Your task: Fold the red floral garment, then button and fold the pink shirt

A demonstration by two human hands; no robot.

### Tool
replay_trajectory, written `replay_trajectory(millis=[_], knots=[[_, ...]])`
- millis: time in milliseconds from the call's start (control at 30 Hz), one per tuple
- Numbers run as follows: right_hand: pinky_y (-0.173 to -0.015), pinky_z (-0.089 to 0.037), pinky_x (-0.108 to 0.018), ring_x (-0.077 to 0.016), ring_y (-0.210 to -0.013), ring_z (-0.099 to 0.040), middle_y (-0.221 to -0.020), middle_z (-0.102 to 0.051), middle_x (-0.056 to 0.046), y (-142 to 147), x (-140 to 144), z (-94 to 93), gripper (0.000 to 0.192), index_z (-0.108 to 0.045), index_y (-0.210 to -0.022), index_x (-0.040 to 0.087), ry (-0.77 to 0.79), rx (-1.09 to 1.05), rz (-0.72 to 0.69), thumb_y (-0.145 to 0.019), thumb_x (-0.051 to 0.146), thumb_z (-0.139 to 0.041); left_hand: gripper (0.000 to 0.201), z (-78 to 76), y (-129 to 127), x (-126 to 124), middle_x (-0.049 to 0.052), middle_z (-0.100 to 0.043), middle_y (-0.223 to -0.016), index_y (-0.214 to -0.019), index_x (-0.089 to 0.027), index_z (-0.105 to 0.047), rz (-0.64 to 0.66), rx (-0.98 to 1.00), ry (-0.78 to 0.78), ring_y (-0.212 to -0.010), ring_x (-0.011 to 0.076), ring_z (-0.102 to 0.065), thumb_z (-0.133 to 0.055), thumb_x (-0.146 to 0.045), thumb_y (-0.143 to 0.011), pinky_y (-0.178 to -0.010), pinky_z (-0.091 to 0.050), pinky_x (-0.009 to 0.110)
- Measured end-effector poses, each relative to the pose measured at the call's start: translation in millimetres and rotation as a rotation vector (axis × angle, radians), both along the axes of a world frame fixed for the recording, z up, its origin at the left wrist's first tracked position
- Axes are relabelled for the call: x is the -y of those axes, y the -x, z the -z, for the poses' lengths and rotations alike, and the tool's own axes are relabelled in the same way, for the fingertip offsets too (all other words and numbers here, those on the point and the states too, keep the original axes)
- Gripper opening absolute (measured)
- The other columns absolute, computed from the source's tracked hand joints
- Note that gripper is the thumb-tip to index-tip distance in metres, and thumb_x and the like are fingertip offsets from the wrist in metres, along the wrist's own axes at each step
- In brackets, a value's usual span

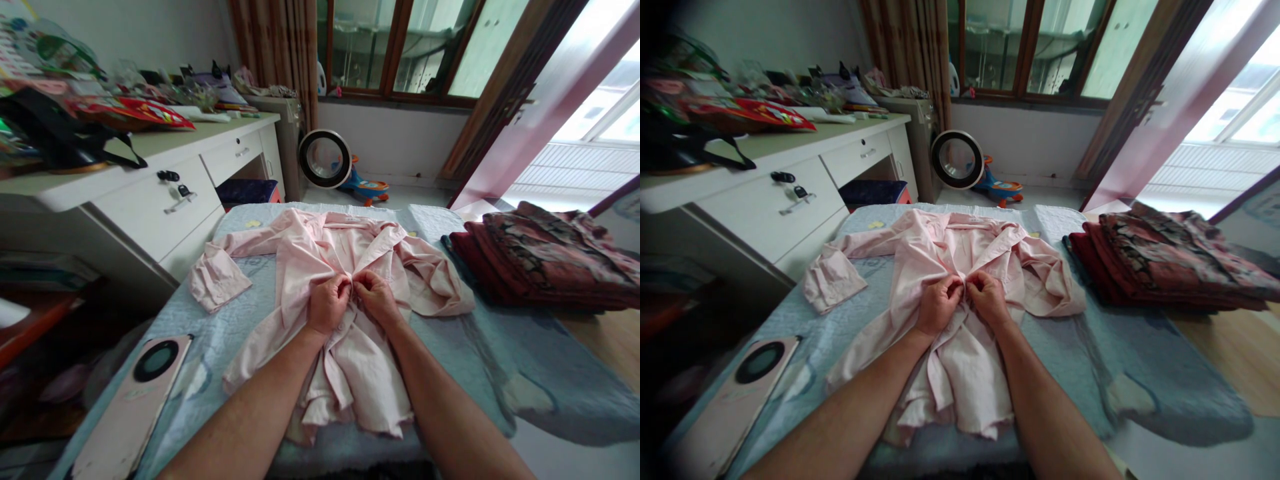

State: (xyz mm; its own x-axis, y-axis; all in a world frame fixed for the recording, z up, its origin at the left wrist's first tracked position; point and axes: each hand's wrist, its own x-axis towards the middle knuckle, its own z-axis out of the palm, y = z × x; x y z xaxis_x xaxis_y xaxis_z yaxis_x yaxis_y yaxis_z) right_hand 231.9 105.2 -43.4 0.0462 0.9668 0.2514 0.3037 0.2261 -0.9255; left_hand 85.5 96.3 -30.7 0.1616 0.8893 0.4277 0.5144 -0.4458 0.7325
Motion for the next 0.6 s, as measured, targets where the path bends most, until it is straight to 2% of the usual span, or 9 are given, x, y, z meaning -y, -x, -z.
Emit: replay_trajectory(millis=[200,433,600], knots=[[-0.059,-0.045,-0.023,-0.0141,-0.064,-0.056,-0.07,-0.063,0.0,-1,1,-1.1,0.014,-0.065,-0.079,0.02,-0.04,0.078,-0.002,-0.076,0.029,-0.055,0.004,1.3,0,-4,0.001,-0.072,-0.079,-0.083,-0.017,-0.065,0.003,0.197,0.137,-0.068,0.0124,-0.065,-0.063,-0.014,-0.082,-0.067,-0.051,0.023],[-0.059,-0.044,-0.024,-0.0144,-0.062,-0.055,-0.068,-0.063,0.0,3,7,-12.0,0.012,-0.064,-0.077,0.019,-0.025,0.117,-0.015,-0.077,0.03,-0.058,0.006,1.9,0,-5,0.001,-0.07,-0.079,-0.084,-0.017,-0.064,0.019,0.154,0.128,-0.071,0.0127,-0.064,-0.063,-0.012,-0.081,-0.067,-0.05,0.022],[-0.056,-0.041,-0.023,-0.0133,-0.059,-0.052,-0.066,-0.059,0.001,5,6,-8.9,0.016,-0.061,-0.076,0.02,-0.04,0.113,0.005,-0.079,0.036,-0.061,0.009,4.9,-2,-5,0.001,-0.07,-0.08,-0.086,-0.018,-0.063,0.015,0.126,0.105,-0.071,0.0127,-0.064,-0.061,-0.01,-0.081,-0.068,-0.049,0.022]])
